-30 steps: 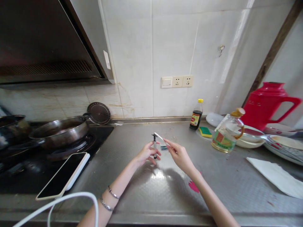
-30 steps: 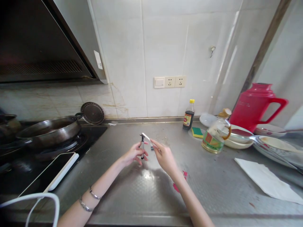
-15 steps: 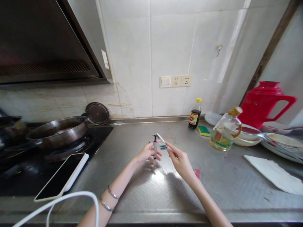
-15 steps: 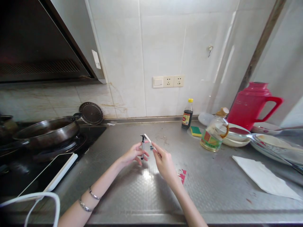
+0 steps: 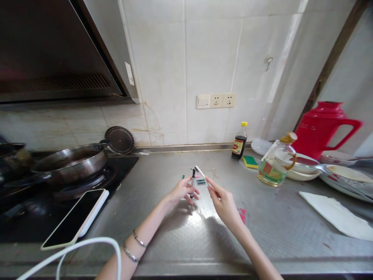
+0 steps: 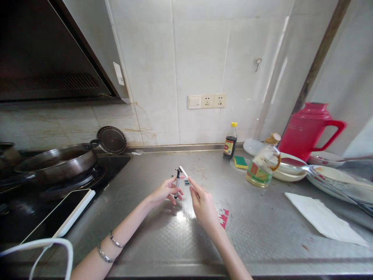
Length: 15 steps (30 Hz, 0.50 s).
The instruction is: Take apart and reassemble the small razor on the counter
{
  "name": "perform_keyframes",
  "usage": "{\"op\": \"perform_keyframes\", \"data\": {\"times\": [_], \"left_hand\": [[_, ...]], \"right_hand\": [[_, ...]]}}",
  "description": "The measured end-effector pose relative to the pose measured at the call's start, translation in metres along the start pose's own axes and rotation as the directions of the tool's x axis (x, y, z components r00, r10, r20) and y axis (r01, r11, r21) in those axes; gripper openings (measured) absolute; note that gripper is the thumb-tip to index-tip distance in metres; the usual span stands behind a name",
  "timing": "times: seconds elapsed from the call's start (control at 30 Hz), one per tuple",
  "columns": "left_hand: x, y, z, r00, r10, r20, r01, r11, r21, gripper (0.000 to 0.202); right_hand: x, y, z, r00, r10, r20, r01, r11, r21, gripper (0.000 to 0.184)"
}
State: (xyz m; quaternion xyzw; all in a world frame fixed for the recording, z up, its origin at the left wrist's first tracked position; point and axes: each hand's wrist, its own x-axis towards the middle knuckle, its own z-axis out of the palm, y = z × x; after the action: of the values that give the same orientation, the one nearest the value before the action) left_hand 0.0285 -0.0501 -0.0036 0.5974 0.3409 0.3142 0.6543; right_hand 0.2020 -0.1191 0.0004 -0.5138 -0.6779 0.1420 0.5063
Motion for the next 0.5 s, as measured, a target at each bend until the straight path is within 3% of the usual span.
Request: {"op": "perform_keyframes", "data": {"times": [0.27, 0.5], "left_hand": [[-0.003, 0.007, 0.002, 1.000, 0.019, 0.003, -0.019, 1.000, -0.003, 0.061], [-0.002, 0.003, 0.003, 0.999, 0.027, 0.045, -0.027, 1.000, -0.001, 0.059]], "right_hand": [[0.009, -0.007, -0.010, 0.996, 0.090, 0.015, -0.090, 0.996, 0.029, 0.045], [0.011, -0.010, -0.003, 0.994, 0.106, 0.039, -0.109, 0.991, 0.075, 0.046]]}}
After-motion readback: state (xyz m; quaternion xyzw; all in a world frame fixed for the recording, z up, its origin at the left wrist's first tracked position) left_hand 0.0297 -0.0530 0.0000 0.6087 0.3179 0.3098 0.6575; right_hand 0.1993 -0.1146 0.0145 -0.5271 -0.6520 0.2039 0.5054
